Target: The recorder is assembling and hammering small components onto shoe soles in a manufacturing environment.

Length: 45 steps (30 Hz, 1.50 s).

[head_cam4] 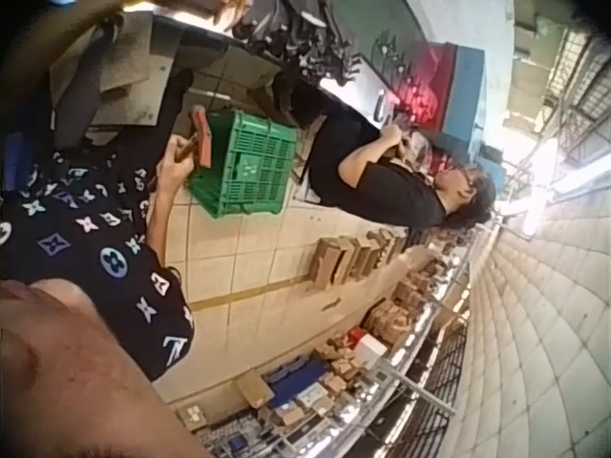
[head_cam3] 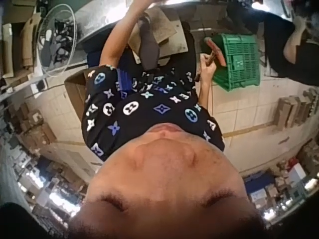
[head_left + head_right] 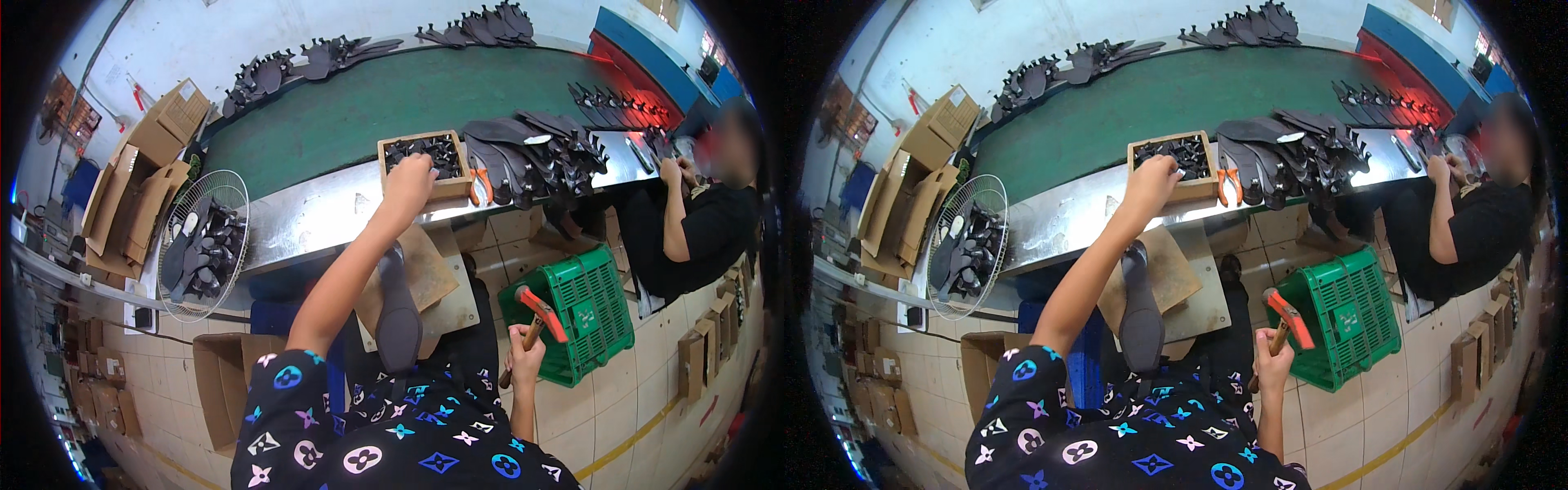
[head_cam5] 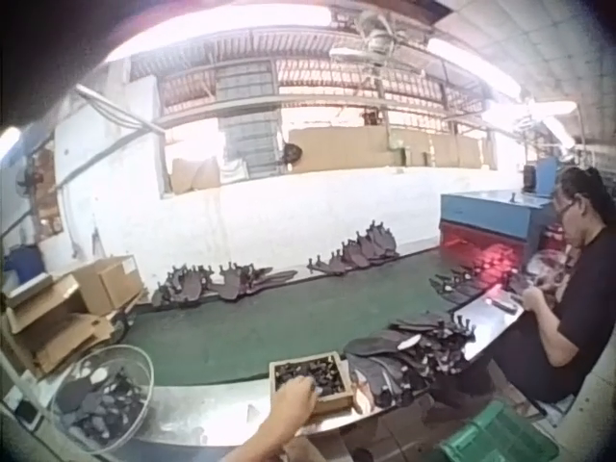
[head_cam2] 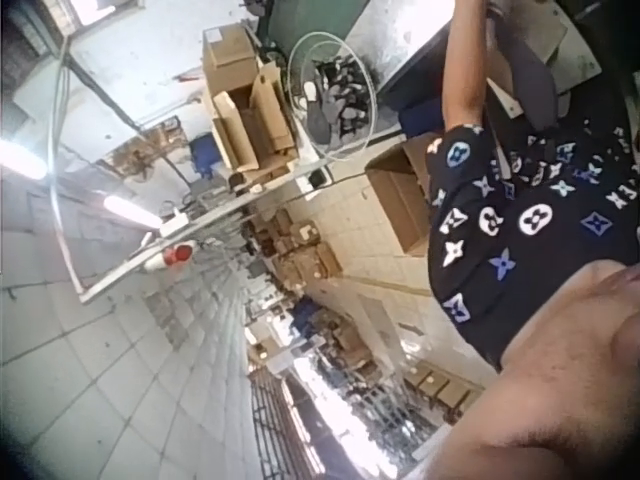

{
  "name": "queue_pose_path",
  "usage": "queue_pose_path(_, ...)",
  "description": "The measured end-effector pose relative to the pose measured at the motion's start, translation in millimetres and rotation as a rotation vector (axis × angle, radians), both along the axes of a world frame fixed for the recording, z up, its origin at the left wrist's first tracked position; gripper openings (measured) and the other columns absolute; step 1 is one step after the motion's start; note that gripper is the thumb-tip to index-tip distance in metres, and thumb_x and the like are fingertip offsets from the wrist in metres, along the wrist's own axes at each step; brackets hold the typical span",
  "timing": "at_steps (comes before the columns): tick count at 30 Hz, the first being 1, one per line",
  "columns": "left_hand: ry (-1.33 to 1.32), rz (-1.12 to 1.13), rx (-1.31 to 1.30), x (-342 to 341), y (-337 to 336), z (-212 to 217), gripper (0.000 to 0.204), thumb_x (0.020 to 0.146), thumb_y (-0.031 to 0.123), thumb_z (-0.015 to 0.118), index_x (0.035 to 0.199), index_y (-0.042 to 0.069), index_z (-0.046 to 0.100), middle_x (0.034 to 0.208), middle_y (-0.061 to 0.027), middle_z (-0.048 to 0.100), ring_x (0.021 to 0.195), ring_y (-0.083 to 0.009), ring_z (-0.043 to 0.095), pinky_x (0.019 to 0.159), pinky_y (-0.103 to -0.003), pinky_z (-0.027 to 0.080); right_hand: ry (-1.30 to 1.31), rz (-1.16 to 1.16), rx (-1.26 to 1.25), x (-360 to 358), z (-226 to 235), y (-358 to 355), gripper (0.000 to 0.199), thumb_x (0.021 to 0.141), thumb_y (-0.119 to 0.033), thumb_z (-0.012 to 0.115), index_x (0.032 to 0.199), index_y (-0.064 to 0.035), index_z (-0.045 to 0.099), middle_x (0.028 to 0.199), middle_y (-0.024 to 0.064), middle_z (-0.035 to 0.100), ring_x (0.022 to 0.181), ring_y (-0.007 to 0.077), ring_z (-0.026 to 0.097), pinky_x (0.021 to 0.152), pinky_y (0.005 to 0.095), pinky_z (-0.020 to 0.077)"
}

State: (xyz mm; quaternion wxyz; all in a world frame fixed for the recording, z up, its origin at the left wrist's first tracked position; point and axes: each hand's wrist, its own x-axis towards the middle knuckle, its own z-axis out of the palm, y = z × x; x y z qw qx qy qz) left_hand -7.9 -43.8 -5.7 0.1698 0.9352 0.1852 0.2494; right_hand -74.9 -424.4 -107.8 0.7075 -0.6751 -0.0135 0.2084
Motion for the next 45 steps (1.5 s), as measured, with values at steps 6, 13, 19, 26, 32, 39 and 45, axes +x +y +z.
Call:
queue_pose_path(6, 0.077, -0.100, 0.036, 15, 11, -1, 0.011, 0.085, 0.011, 0.067, 0.088, 0.001, 0.066, 0.094, -0.0172, 0.065, 0.091, -0.0360, 0.064, 0.079, -0.043, 0.052, -0.278, 0.079, -0.018, 20, 13, 21, 0.017, 0.096, -0.014, 0.065, 0.101, 0.0018, 0.064, 0.054, -0.0068, 0.042, 0.037, 0.0023, 0.037, 0.035, 0.0218, 0.0256)
queue_pose_path(13, -0.383, -0.634, 0.583, -83, -79, 74, 0.012, 0.077, 0.000, 0.071, 0.086, -0.001, 0.064, 0.091, -0.0091, 0.061, 0.078, -0.0218, 0.063, 0.065, -0.033, 0.053, -0.290, 0.402, 0.373, 50, 123, 66, 0.053, 0.093, -0.041, 0.068, 0.124, 0.0021, 0.060, 0.110, 0.0161, 0.071, 0.045, 0.0012, 0.043, 0.041, 0.0167, 0.0319)
queue_pose_path(19, -0.469, -0.706, 0.903, -142, -90, 83, 0.008, 0.078, 0.004, 0.068, 0.086, 0.001, 0.068, 0.092, -0.0061, 0.059, 0.076, -0.0139, 0.061, 0.063, -0.025, 0.050, -0.318, 0.463, 0.320, 27, 162, 110, 0.041, 0.089, -0.026, 0.076, 0.115, 0.0027, 0.065, 0.098, 0.0085, 0.070, 0.048, 0.0015, 0.046, 0.042, 0.0171, 0.0333)
queue_pose_path(26, -0.481, -0.007, 0.011, -170, -73, 15, 0.032, 0.084, 0.018, 0.074, 0.109, -0.001, 0.065, 0.100, -0.0124, 0.064, 0.087, -0.0322, 0.065, 0.077, -0.038, 0.054, -0.468, 0.548, 0.242, 25, 126, 159, 0.023, 0.085, -0.009, 0.076, 0.105, 0.0016, 0.069, 0.088, 0.0026, 0.067, 0.064, 0.0027, 0.055, 0.052, 0.0186, 0.0416)
queue_pose_path(32, -0.262, -0.081, -0.518, -169, -28, -38, 0.040, 0.080, 0.021, 0.079, 0.114, 0.002, 0.067, 0.110, -0.0179, 0.071, 0.096, -0.0311, 0.068, 0.086, -0.037, 0.051, -0.541, 0.745, -0.149, 43, 130, 215, 0.025, 0.084, -0.012, 0.076, 0.105, 0.0006, 0.069, 0.081, 0.0032, 0.070, 0.074, 0.0056, 0.061, 0.064, 0.0243, 0.0478)
queue_pose_path(39, -0.216, -0.022, -0.346, -180, -26, -53, 0.030, 0.080, 0.028, 0.076, 0.102, 0.007, 0.071, 0.106, -0.0072, 0.071, 0.101, -0.0242, 0.065, 0.094, -0.039, 0.037, -0.595, 0.827, -0.106, 35, 113, 228, 0.022, 0.086, -0.009, 0.071, 0.105, 0.0028, 0.069, 0.091, 0.0126, 0.074, 0.080, 0.0140, 0.068, 0.075, 0.0294, 0.0524)
queue_pose_path(45, -0.261, 0.005, -0.257, -176, -25, -55, 0.033, 0.080, 0.028, 0.078, 0.103, 0.006, 0.072, 0.105, -0.0105, 0.073, 0.098, -0.0264, 0.067, 0.095, -0.040, 0.040, -0.683, 0.836, 0.037, 42, 99, 234, 0.024, 0.086, -0.005, 0.069, 0.108, 0.0036, 0.067, 0.091, 0.0125, 0.073, 0.084, 0.0162, 0.070, 0.077, 0.0304, 0.0532)
